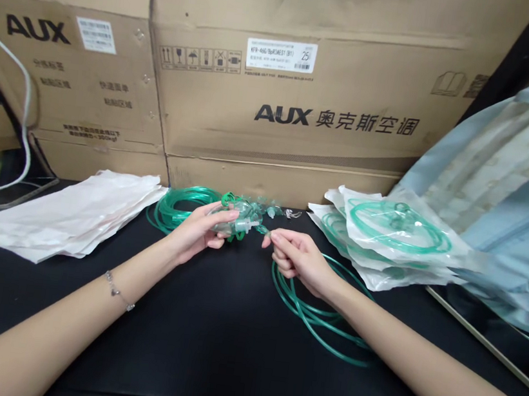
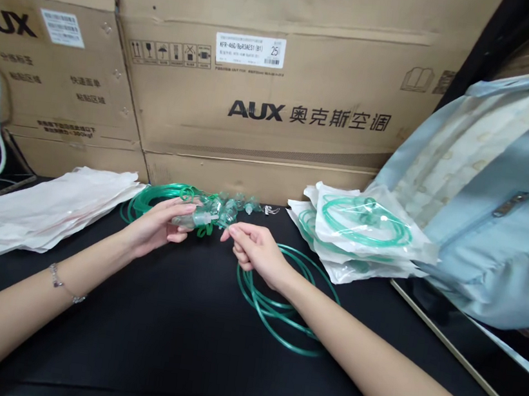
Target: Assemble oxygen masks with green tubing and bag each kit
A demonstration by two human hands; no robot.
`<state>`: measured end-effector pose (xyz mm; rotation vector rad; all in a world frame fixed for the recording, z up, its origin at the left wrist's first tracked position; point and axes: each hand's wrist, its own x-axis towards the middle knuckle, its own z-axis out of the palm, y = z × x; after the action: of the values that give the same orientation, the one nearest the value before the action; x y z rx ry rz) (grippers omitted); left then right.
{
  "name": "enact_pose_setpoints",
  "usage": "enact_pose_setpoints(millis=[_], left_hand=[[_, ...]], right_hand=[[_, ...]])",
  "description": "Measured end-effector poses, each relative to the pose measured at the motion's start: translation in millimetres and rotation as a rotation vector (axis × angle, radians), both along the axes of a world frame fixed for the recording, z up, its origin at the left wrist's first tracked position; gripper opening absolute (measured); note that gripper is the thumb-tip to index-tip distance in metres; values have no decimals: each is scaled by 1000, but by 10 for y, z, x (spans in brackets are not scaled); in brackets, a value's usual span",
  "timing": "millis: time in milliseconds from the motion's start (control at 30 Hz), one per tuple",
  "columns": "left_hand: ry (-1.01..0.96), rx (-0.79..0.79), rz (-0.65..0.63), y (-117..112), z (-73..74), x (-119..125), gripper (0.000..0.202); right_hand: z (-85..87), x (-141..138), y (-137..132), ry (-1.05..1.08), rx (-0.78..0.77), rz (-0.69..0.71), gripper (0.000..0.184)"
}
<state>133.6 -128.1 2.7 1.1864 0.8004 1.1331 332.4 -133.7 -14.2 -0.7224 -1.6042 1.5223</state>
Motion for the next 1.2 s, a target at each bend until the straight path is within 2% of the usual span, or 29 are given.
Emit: enact_pose_setpoints(millis=[300, 367, 567, 867, 1000, 1100, 1200], left_hand=[[178, 37, -14, -36, 41, -14, 34], [221, 37, -55, -41, 43, -30, 32], [308, 54, -198, -61, 45, -66, 32], [194, -41, -162, -119, 30, -1, 25], [183, -83, -184, -144, 34, 14, 24], [202, -89, -203, -150, 34, 19, 25], [195, -58, -226, -154, 26, 22, 25]], right_hand=[[-16, 16, -4, -87, -59, 47, 32], [-28, 17, -4, -108, -50, 58, 34], [-63, 21, 16, -226, 83, 100, 33], [-20, 14, -65, -279, 204, 38, 33], [9, 37, -87, -417, 337, -17, 30], [10, 49, -79, -491, 413, 6, 29], [-3, 51, -68, -461, 416, 48, 28]])
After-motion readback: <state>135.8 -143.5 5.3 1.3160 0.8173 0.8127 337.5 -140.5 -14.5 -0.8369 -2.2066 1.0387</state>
